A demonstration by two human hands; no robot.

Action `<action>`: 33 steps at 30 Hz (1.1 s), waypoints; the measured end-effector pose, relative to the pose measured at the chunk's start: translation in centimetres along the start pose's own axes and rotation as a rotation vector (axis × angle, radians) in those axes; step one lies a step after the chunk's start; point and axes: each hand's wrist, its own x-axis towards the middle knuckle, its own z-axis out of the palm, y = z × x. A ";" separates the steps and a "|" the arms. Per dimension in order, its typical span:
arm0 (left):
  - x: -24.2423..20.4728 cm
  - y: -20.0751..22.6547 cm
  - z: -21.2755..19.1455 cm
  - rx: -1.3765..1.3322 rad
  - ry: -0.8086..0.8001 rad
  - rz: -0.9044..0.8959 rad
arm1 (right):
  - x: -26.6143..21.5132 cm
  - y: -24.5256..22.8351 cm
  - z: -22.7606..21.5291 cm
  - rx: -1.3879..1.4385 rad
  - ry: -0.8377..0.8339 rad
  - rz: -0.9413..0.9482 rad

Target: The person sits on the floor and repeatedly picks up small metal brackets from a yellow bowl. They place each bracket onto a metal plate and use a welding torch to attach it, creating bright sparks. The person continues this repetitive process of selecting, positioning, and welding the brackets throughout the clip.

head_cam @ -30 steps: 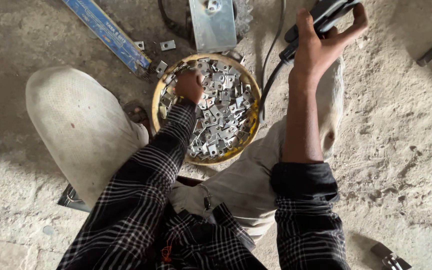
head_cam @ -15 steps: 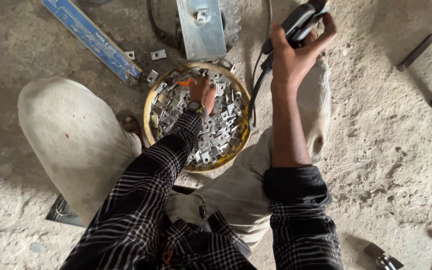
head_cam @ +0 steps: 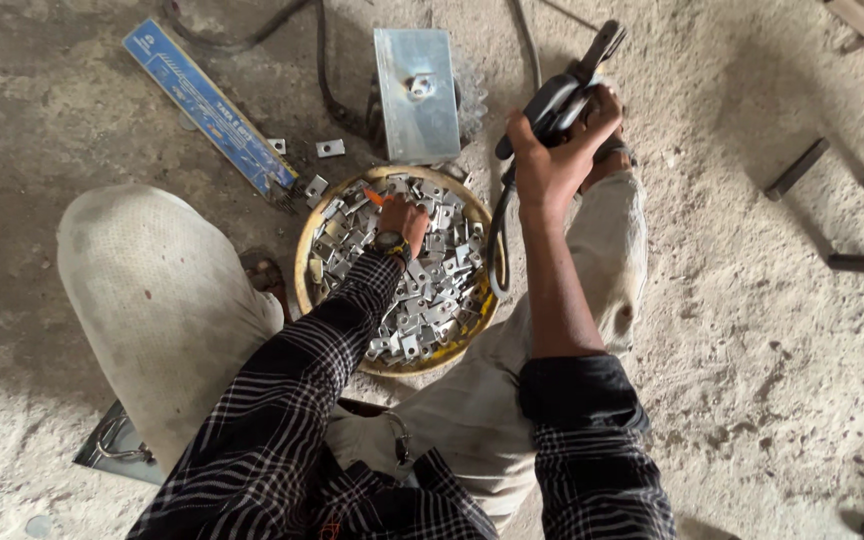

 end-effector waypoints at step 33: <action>14.1 -14.5 -11.8 -1.897 0.664 -0.232 | -2.4 -0.5 3.1 -0.232 -0.201 0.128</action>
